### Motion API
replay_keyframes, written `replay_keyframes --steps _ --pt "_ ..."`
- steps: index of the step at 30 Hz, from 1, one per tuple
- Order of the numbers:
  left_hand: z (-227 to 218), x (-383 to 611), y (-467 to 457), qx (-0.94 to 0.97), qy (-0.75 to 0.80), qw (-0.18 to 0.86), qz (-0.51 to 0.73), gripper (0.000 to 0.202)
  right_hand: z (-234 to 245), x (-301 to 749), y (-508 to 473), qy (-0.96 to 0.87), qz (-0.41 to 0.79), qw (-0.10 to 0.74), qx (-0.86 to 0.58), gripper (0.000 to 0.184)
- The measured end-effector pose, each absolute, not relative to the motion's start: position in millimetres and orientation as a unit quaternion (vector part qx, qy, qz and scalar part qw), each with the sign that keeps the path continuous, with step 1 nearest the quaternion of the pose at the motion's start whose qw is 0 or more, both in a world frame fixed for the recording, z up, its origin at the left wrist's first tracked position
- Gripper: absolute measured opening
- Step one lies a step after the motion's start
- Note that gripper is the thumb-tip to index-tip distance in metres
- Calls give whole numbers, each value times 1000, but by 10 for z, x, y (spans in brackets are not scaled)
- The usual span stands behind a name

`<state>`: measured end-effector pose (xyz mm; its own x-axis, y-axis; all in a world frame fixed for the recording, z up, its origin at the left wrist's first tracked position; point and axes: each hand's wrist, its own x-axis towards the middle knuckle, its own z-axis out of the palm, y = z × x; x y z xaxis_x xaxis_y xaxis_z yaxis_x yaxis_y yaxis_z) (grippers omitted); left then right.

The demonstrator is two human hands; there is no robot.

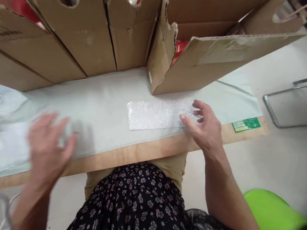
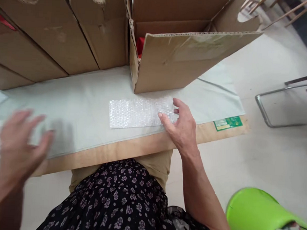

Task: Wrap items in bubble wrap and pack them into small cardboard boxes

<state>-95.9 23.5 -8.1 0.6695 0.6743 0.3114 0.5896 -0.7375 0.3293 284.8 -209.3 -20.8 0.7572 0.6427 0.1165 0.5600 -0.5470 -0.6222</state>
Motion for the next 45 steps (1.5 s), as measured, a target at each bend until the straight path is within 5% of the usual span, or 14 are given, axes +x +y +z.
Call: replay_keyframes --steps 2,5,9,13,17,25,31,36,40,45 --pt "-72 -344 -53 943 261 118 166 40 -295 2907 -2036 -342 56 297 -890 70" --pt "-126 355 -332 964 218 112 101 36 -336 2980 -1956 -328 69 272 -902 68" --pt "-154 650 -321 977 194 63 69 15 -215 2798 -2010 -328 141 347 -867 66" --pt "-102 537 -20 975 184 7 124 21 -160 2280 -2189 -291 306 464 -779 70" --pt "-44 393 189 959 232 3 163 36 -174 1921 -2282 -268 413 510 -705 53" --pt "71 32 -658 921 143 337 135 71 -14 1810 -2239 -296 566 509 -577 61" --pt "-172 133 -807 847 344 342 217 31 2 1790 -2090 -412 354 531 -650 62" --pt "-333 151 -675 843 406 279 216 52 -94 1985 -1956 -614 132 405 -665 46" --pt "-326 134 -657 872 399 206 197 58 -295 2087 -1724 -714 73 266 -643 36" --pt "-151 36 -719 901 332 147 238 52 -302 2114 -1614 -730 43 233 -641 33"
